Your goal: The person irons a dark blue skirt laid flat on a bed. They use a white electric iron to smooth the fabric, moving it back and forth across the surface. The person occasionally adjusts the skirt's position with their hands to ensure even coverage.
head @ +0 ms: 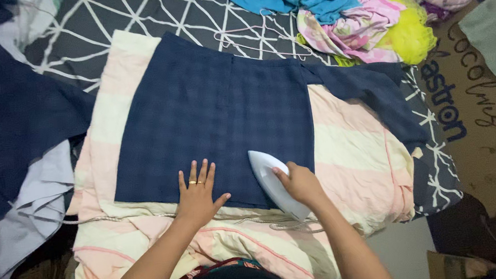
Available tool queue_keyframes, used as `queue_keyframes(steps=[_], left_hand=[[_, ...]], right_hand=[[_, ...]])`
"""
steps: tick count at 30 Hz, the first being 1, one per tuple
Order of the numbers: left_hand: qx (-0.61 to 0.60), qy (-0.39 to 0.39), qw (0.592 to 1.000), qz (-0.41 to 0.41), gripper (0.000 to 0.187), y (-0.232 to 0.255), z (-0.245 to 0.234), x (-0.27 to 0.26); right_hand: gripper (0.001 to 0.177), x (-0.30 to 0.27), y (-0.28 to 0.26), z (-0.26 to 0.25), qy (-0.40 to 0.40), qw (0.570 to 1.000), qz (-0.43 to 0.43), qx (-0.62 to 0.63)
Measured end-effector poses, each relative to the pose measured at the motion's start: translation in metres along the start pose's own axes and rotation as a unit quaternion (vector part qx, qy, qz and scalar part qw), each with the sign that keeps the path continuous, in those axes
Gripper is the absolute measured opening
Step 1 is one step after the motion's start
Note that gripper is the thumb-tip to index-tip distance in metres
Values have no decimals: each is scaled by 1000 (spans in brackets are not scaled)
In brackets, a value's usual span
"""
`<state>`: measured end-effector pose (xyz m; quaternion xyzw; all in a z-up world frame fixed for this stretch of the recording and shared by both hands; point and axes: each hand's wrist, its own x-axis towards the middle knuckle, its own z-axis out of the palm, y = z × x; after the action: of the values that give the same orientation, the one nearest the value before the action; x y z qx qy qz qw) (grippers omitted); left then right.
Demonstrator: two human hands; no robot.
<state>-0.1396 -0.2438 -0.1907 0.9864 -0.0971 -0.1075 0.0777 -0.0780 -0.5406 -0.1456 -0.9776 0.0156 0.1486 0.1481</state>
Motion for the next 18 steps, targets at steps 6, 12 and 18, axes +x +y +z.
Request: queue_keyframes(steps=[6, 12, 18], left_hand=[[-1, 3, 1000, 6, 96, -2, 3, 7], [-16, 41, 999, 6, 96, -2, 11, 5], [-13, 33, 999, 6, 97, -4, 9, 8]], right_hand=[[61, 50, -57, -2, 133, 991, 4, 13], [69, 134, -88, 1, 109, 990, 33, 78], [67, 54, -59, 0, -3, 998, -43, 47]])
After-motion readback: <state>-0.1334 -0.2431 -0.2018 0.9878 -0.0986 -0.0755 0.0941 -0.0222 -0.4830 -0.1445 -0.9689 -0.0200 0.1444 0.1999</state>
